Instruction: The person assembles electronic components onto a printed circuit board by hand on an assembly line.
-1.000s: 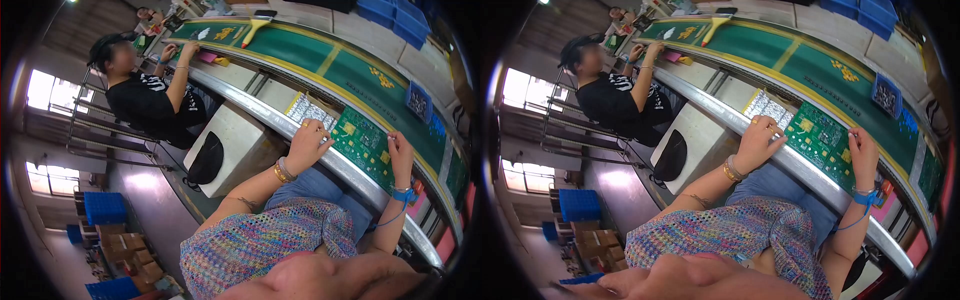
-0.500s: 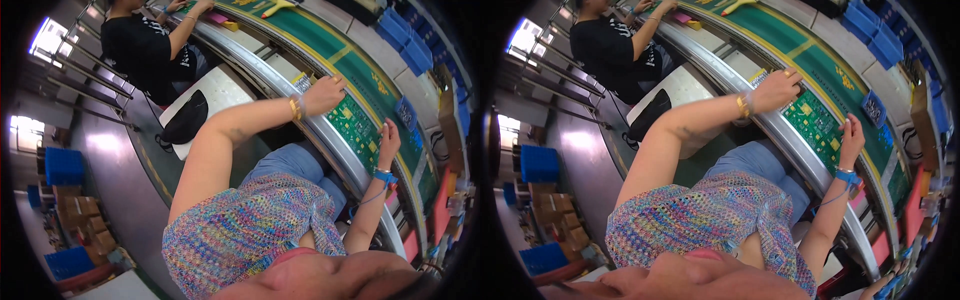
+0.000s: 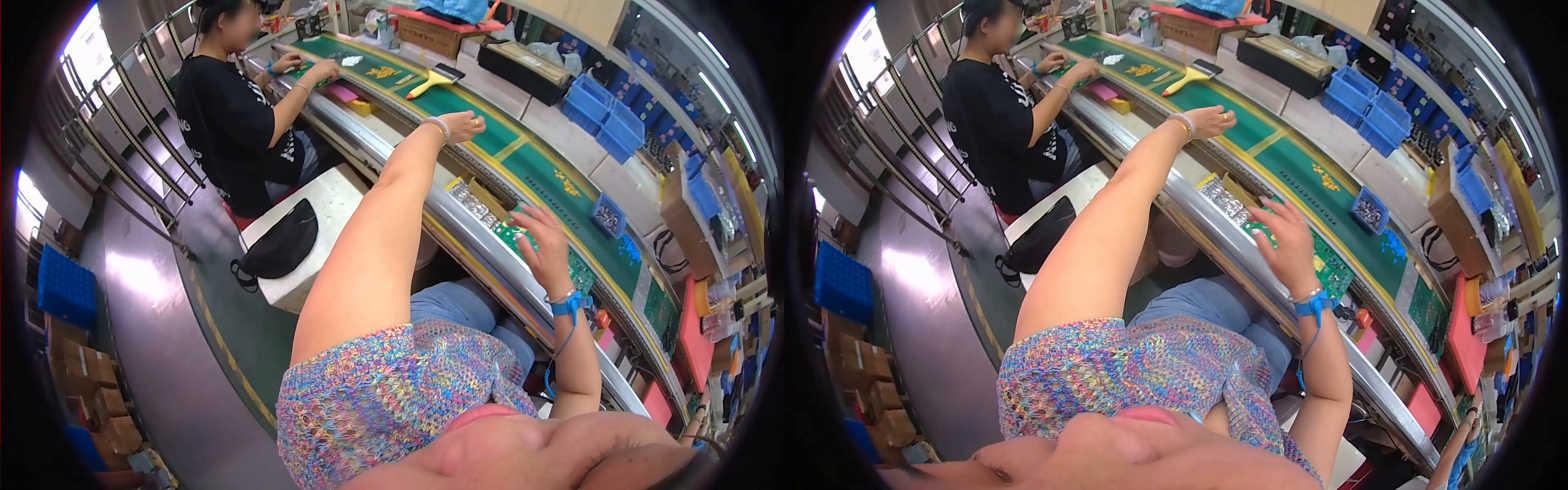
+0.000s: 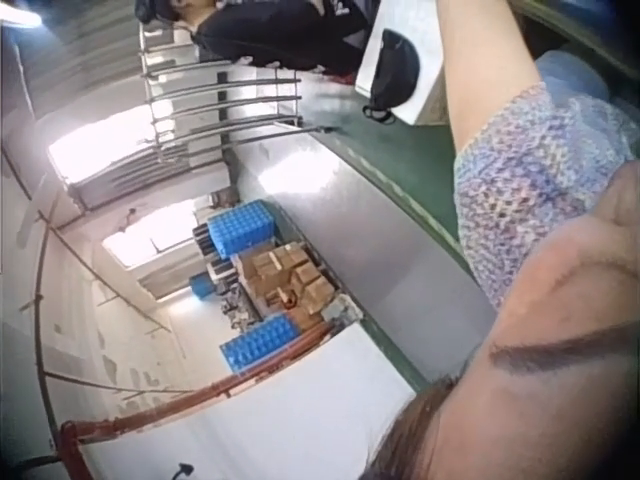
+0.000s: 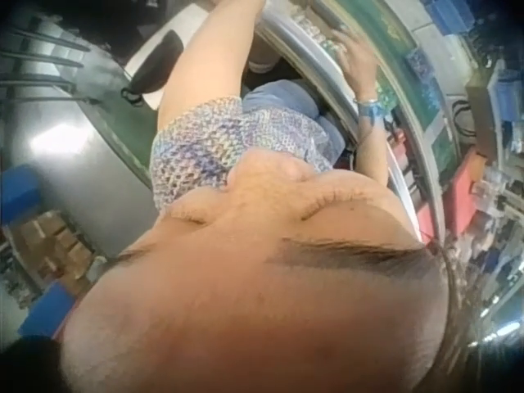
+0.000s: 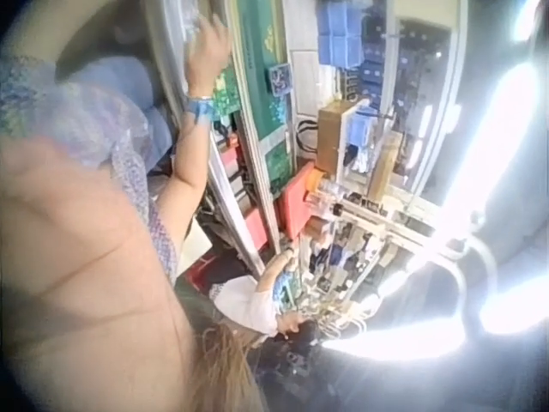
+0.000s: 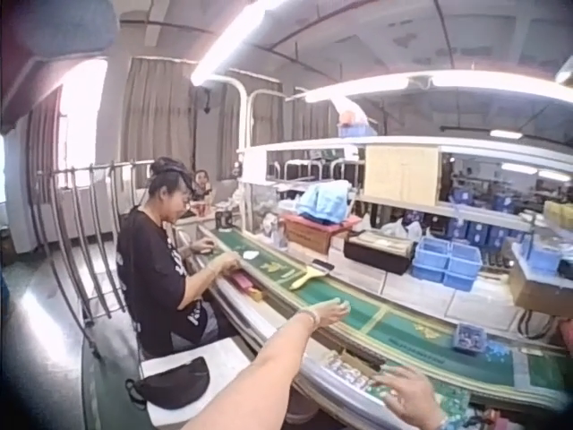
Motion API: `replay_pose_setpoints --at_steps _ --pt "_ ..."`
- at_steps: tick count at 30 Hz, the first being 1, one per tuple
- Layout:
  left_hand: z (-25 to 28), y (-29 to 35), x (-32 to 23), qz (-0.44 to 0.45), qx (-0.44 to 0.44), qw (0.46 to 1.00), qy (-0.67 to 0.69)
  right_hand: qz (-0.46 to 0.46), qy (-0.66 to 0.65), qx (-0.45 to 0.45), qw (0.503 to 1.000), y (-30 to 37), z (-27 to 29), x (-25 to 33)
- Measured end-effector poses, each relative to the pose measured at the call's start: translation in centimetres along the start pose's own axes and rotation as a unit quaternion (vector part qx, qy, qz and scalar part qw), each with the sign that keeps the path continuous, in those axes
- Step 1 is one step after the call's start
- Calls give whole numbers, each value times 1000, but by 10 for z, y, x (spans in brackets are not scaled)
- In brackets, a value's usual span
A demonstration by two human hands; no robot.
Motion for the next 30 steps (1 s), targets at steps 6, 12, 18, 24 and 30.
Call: replay_pose_setpoints --at_steps 6,12,18,24,30 --pt "-4 -14 -1 -71 66 992 -74 178 -197 160 951 -51 8 126" --pt "15 -49 -10 -62 38 997 -29 259 -257 206 908 -35 -23 203" --pt "36 -71 3 39 -42 996 73 174 -485 163 842 -46 29 179" --pt "55 -93 14 61 -22 995 72 275 -385 152 868 0 25 235" --pt "57 -99 16 117 15 991 59 142 -457 -36 877 -30 68 176"
Point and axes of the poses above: each hand's wrist, its own y-axis away from the middle knuckle, its own z-axis out of the back of the hand, x = y × z, the point moved 10 cm from there along -y, towards the middle knuckle, and after that the axes turned 5 degrees about -z, right-handed, at the moved point
